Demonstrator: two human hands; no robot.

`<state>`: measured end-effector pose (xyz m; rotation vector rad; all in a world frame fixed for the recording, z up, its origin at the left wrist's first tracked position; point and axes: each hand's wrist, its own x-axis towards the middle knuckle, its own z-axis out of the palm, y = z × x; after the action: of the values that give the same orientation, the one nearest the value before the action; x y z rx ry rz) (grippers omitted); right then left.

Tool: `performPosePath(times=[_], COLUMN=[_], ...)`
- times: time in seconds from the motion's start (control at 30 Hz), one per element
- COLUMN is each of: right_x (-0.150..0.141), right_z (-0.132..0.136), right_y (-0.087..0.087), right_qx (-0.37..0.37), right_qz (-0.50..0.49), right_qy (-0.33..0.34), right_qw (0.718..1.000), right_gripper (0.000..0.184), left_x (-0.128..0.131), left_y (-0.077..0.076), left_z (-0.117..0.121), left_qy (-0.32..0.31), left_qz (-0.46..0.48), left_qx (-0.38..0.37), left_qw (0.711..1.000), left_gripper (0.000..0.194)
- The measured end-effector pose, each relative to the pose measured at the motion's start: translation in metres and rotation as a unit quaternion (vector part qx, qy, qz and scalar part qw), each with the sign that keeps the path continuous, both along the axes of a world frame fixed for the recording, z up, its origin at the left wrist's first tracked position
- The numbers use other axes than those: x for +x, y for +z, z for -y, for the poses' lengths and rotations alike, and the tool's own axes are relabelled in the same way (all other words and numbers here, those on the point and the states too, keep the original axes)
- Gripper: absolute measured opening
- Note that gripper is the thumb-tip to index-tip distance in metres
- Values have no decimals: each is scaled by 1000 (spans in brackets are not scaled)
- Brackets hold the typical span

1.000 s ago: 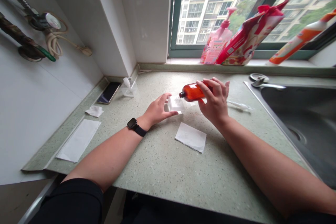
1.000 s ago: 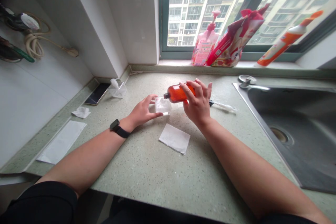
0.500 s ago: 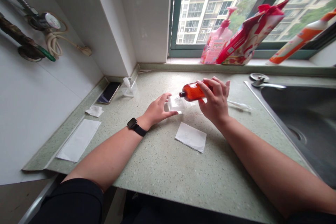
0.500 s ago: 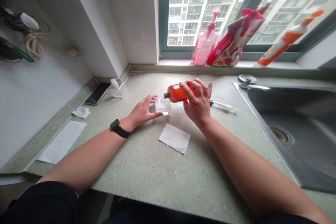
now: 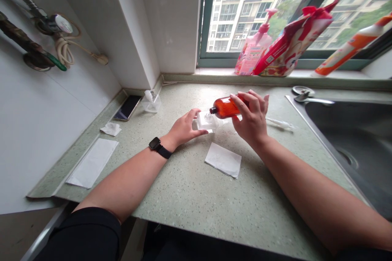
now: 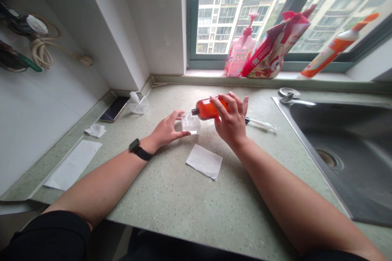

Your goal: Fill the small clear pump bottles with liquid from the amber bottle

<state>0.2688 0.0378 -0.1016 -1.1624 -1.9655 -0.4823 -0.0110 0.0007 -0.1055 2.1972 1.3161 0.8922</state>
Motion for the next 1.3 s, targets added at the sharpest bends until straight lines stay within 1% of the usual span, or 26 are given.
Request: performPosePath(times=[0.13,0.4,0.9,1.17,1.3], right_x=[0,0,-1,0,-1], right_z=[1,-1,-2,-2,-2], right_y=[1,-1,-1,-2,-1], right_qx=[-9,4,42,21,25], right_qz=[-7,-11,-6,-6,-9], right_qy=[5,12,19,13,16], right_qw=[1000,1000,999,1000,1000], right_gripper=[95,98,96,97,96], left_x=[0,0,0,-1,-1], left_y=[0,-1,-2,-2,-2], left_z=[0,0,-1,-1,-2], left_qy=[-4,-5,-8,-6,-6], left_qz=[2,1,3,0,0], left_qx=[-2,1,-3,-3,-5], left_qw=[1000,1000,1000,1000,1000], left_gripper=[83,85,84,84,85])
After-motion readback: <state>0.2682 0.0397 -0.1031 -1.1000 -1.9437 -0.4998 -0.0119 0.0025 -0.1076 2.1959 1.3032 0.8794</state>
